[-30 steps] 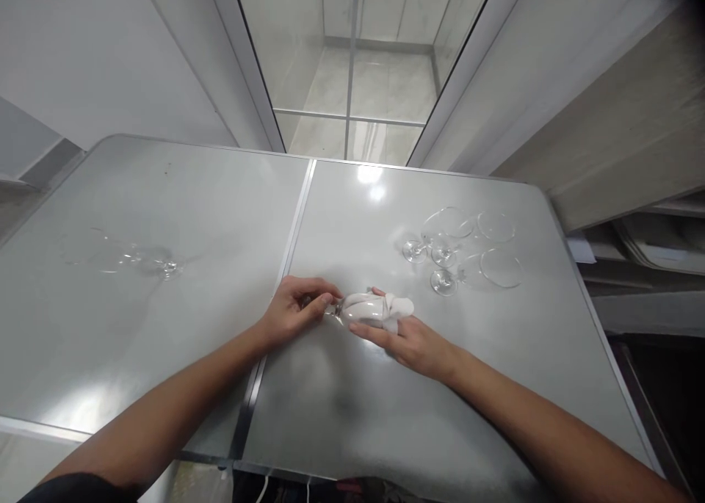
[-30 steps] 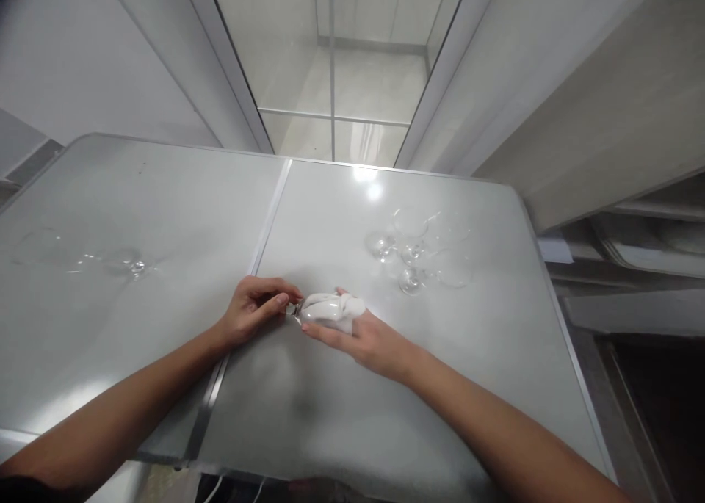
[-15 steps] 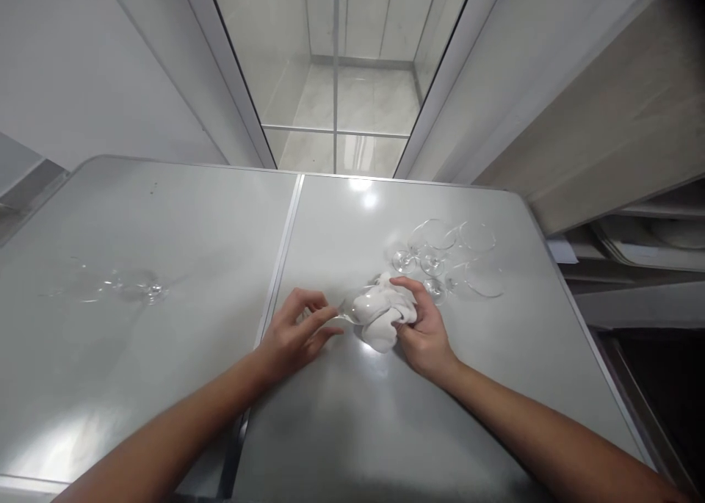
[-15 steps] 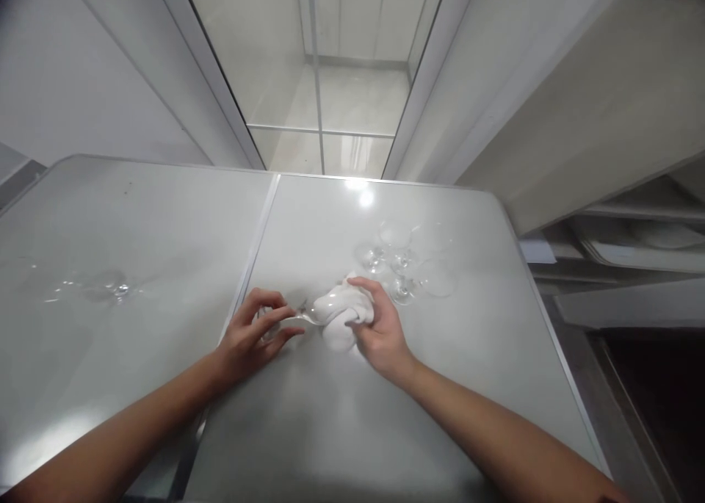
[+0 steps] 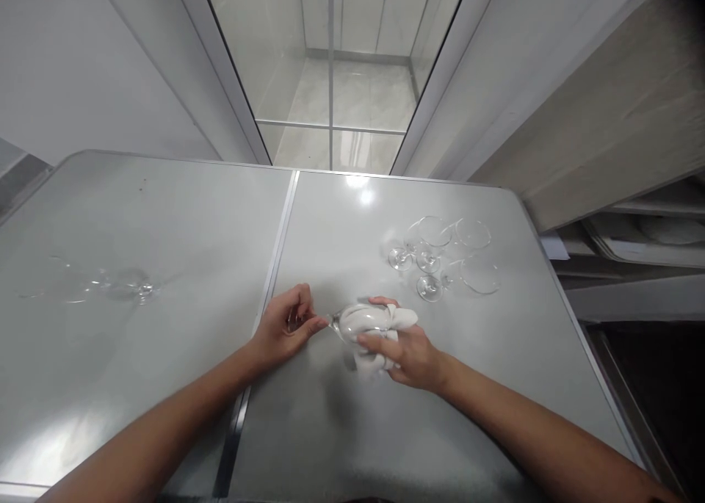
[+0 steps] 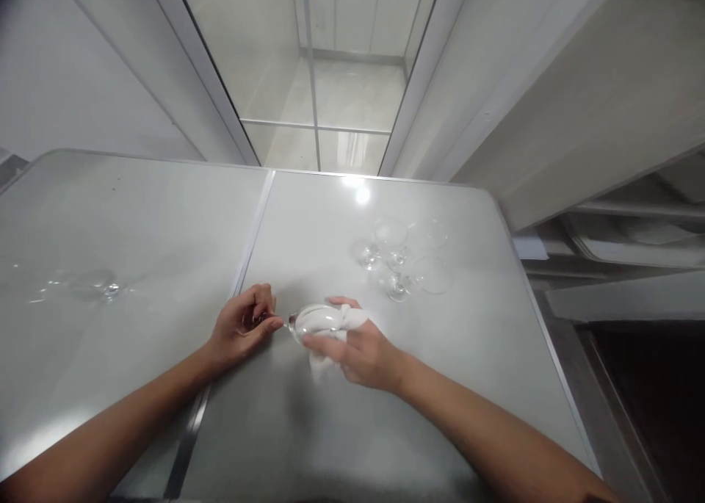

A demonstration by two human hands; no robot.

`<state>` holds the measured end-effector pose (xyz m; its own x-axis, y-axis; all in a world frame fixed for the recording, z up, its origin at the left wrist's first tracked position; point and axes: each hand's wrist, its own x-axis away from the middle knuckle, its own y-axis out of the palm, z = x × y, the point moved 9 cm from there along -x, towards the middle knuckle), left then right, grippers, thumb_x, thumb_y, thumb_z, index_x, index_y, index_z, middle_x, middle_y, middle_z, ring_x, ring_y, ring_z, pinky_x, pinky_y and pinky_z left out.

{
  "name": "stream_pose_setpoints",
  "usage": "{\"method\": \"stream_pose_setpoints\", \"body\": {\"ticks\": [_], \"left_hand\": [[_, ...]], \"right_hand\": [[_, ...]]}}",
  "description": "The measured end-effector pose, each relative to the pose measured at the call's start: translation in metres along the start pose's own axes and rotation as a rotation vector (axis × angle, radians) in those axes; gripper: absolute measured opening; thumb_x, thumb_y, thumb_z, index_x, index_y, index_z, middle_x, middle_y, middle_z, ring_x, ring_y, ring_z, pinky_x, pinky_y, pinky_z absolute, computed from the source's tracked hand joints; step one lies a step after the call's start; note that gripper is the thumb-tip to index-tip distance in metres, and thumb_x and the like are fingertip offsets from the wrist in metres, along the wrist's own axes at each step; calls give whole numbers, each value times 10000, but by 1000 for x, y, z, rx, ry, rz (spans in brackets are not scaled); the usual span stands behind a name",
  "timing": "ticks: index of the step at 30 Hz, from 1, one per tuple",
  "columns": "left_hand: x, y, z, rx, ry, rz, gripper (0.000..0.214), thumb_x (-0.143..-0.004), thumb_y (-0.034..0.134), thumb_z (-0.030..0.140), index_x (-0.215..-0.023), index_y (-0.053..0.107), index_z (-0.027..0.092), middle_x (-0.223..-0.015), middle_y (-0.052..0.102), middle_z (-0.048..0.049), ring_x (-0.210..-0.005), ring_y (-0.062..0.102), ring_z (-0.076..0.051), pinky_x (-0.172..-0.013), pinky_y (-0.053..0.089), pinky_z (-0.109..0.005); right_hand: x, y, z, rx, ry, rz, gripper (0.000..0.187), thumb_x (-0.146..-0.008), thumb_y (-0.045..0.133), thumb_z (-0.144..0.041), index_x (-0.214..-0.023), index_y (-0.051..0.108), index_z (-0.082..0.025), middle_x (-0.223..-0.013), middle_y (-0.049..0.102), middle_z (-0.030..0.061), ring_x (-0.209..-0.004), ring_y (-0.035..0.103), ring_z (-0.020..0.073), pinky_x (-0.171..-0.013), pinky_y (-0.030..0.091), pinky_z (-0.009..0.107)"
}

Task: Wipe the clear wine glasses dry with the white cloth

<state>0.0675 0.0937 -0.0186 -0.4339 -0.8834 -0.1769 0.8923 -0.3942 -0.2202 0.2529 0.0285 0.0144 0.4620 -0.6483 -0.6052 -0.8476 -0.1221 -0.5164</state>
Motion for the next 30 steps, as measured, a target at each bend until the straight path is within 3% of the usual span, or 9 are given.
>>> {"method": "stream_pose_setpoints", "body": {"ticks": [4,7,10,13,17,20,25,28,30], "left_hand": [[6,-2,26,-296,273,91,330,-876,798,206,-856,469,220,-758,469,34,-638,454,-111,-570,377,-243],[10,2,34,-442,368,109,265,-896,770,191,-975,519,223,-841,493,2,-712,481,-137,-601,401,-257],[10,2,28,-321,324,109,216,-959,671,194,-958,459,233,-832,448,12,-691,450,-135,-593,382,-261],[6,1,1,-20,14,84,219,-1037,556,292,-915,382,240,-840,412,26,-617,419,-107,-543,363,-249],[9,16,-24,331,-353,27,291,-1077,454,432,-887,343,242,-814,386,47,-506,306,-75,-441,279,-232],[7,6,-18,258,-234,111,275,-1072,465,404,-880,367,233,-824,381,28,-586,342,-104,-498,323,-249],[16,-9,20,-100,266,201,158,-1001,536,203,-919,404,228,-899,440,-30,-798,447,-179,-668,402,-324],[24,-3,32,-158,388,158,203,-941,555,104,-874,403,222,-840,444,-23,-780,432,-182,-667,378,-332],[21,-8,21,-39,216,218,211,-954,495,103,-841,363,224,-840,420,-18,-737,397,-170,-618,360,-312]], "right_hand": [[10,-1,38,-347,456,126,499,-960,697,-306,-1434,541,-322,-1050,736,49,-821,720,200,-698,604,306],[15,3,53,-536,635,186,606,-906,767,-459,-1434,516,-300,-935,689,32,-716,671,190,-615,574,287],[12,4,52,-490,577,134,610,-945,720,-416,-1486,467,-294,-1034,702,59,-792,696,207,-681,597,312],[4,0,33,-220,288,18,583,-992,621,-264,-1542,431,-311,-1230,716,85,-1029,720,246,-923,595,409],[3,6,4,94,-56,-99,599,-964,590,-91,-1478,516,-390,-1204,755,13,-1148,692,243,-1187,397,587],[3,8,11,-56,122,-60,563,-950,615,-135,-1456,545,-374,-1204,744,44,-1101,706,250,-1080,517,513],[21,26,49,-690,795,140,734,-902,679,-259,-1568,374,-292,-1078,708,83,-863,713,239,-698,599,335],[16,24,48,-745,781,124,726,-905,676,-285,-1566,375,-286,-1116,700,97,-897,715,253,-727,609,357],[5,14,36,-538,558,31,699,-926,670,-268,-1566,392,-296,-1224,697,110,-994,716,260,-868,613,413]]}}
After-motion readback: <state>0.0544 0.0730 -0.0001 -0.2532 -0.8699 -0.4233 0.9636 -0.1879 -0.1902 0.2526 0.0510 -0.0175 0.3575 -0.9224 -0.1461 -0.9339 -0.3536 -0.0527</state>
